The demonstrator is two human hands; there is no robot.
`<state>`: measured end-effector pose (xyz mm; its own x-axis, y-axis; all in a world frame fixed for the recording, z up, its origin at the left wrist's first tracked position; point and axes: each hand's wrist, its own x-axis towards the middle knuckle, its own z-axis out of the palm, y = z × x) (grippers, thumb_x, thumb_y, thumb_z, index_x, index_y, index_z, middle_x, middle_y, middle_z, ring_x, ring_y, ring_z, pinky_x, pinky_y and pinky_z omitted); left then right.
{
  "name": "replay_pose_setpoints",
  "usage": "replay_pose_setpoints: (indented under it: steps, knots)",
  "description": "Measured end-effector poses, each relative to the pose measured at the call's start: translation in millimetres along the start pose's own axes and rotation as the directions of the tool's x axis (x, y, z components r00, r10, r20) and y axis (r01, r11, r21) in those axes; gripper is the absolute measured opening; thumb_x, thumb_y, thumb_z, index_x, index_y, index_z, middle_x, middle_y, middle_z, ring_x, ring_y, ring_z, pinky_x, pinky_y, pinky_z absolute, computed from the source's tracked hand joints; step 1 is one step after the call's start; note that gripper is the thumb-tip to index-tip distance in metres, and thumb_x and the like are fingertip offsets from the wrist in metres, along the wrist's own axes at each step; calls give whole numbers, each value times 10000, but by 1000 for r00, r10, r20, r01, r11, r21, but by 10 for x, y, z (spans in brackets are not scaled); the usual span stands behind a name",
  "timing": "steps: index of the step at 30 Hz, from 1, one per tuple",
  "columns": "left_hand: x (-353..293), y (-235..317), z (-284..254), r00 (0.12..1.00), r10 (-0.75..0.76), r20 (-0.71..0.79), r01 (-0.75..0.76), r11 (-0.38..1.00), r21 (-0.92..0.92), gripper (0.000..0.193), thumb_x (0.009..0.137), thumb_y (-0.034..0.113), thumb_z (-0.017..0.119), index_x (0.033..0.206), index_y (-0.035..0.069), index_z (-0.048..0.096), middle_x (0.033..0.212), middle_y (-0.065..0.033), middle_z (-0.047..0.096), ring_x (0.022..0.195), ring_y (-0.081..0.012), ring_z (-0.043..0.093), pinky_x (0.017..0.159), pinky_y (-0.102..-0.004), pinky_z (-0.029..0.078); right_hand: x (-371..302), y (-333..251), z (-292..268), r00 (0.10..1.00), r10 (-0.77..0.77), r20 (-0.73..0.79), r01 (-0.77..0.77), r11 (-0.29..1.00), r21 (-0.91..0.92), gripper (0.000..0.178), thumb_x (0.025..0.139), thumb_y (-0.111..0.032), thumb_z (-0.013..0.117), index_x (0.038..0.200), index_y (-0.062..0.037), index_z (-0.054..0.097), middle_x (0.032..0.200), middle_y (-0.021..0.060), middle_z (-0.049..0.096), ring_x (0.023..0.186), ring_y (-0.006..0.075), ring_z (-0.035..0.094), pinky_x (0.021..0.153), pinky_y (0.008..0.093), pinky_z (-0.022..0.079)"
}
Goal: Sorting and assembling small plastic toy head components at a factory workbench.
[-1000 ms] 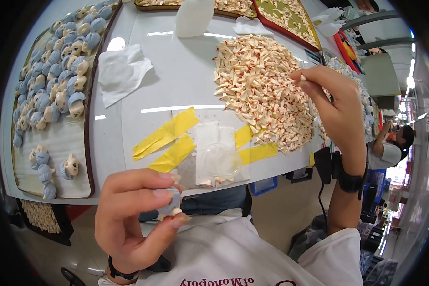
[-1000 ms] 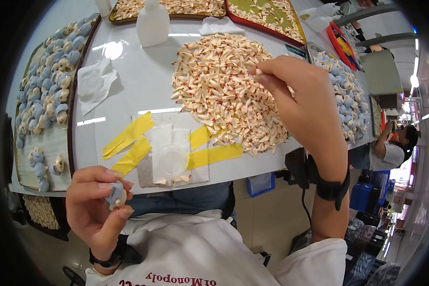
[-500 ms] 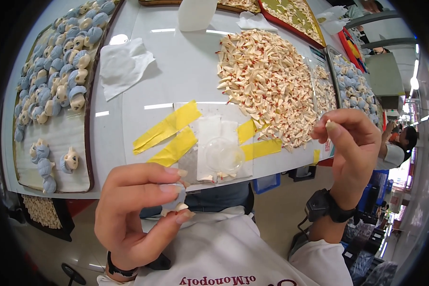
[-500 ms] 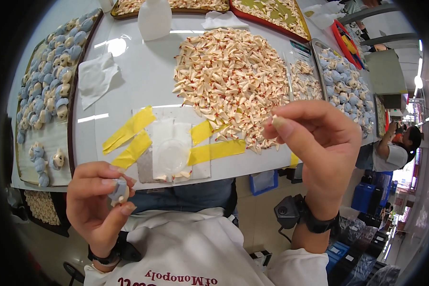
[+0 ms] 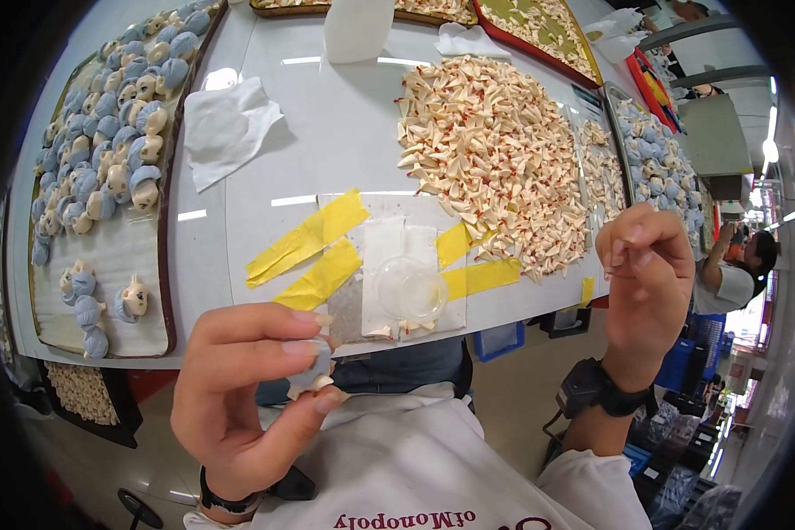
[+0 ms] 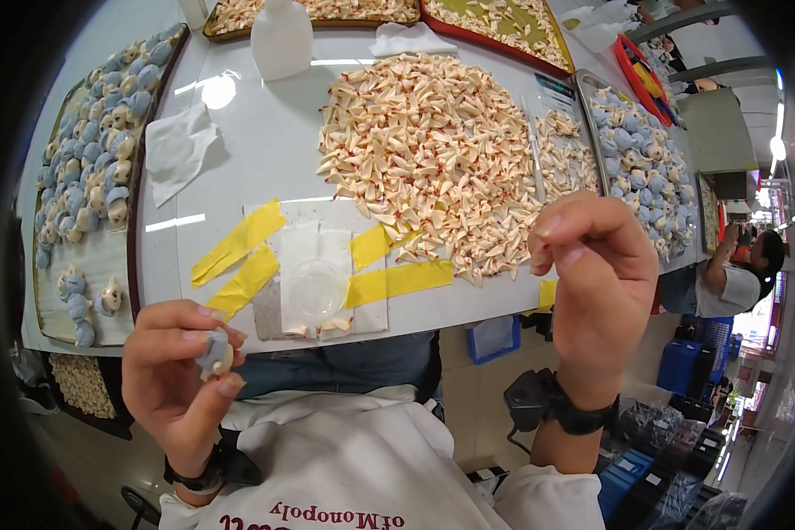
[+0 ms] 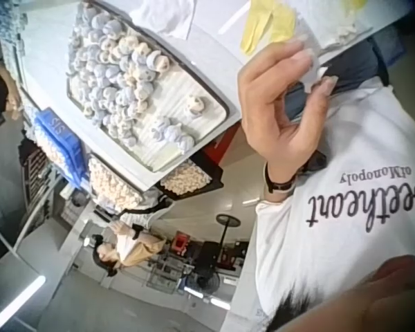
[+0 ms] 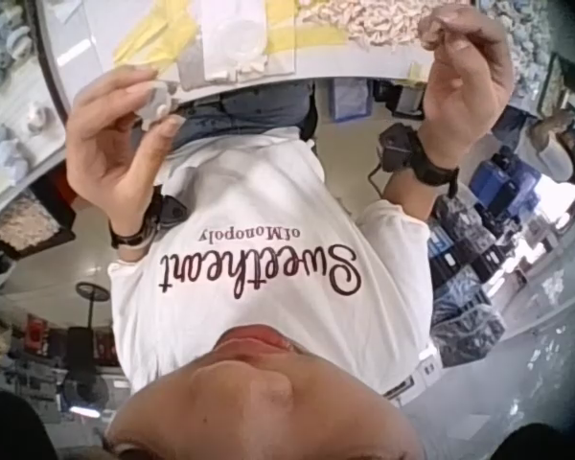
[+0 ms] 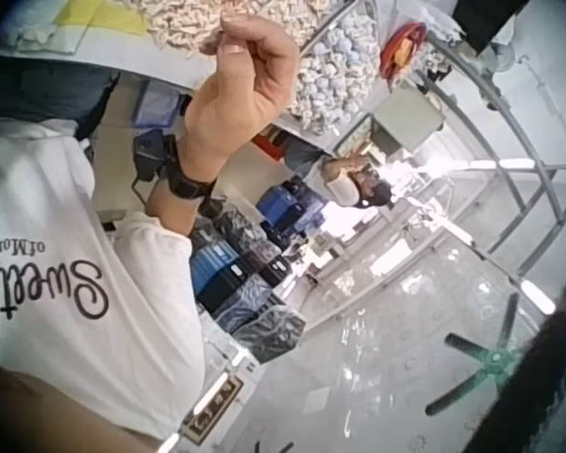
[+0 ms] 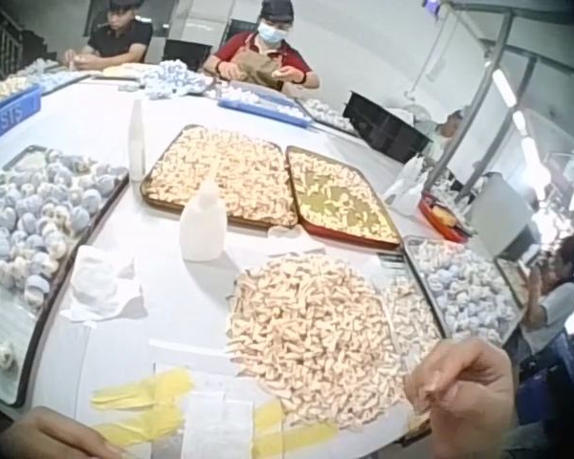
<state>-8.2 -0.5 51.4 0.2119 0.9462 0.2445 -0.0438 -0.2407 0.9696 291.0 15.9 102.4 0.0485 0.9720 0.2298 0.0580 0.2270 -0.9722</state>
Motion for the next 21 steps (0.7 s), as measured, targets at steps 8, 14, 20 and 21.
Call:
replay_pose_setpoints:
  steps: [8, 14, 20, 21]
  knots:
    - [17, -62, 50, 997, -39, -72, 15, 953, -304, 388, 692, -49, 677, 1031, -33, 489, 1040, -196, 476, 848, -251, 578, 684, -322, 508, -159, -189, -181, 989, -83, -123, 71, 992, -103, 223, 806, -103, 614, 989, 15, 566, 821, 85, 513, 714, 144, 471, 638, 256, 386]
    - [47, -66, -131, 986, 78, 146, -100, 984, 145, 401, 714, -11, 671, 1057, -16, 462, 1025, -191, 482, 837, -238, 569, 702, -299, 496, -201, -252, -327, 974, -194, -115, 167, 963, -210, 300, 777, -178, 682, 1026, -39, 587, 814, 81, 525, 711, 153, 484, 632, 256, 393]
    - [-3, 9, 94, 974, -185, -131, 133, 933, -334, 315, 698, 45, 705, 956, -16, 534, 1006, -170, 491, 821, -235, 564, 711, -319, 488, -101, -171, 16, 967, -211, -145, 172, 955, -242, 173, 761, -74, 687, 881, -9, 581, 802, 102, 551, 698, 172, 521, 636, 271, 432]
    - [8, 30, 104, 961, -223, -164, 151, 920, -361, 310, 694, 48, 710, 945, -14, 537, 1015, -170, 482, 823, -234, 564, 713, -318, 489, -94, -136, 99, 969, -202, -144, 167, 960, -226, 145, 752, -23, 673, 855, 2, 574, 804, 109, 565, 702, 179, 536, 650, 278, 445]
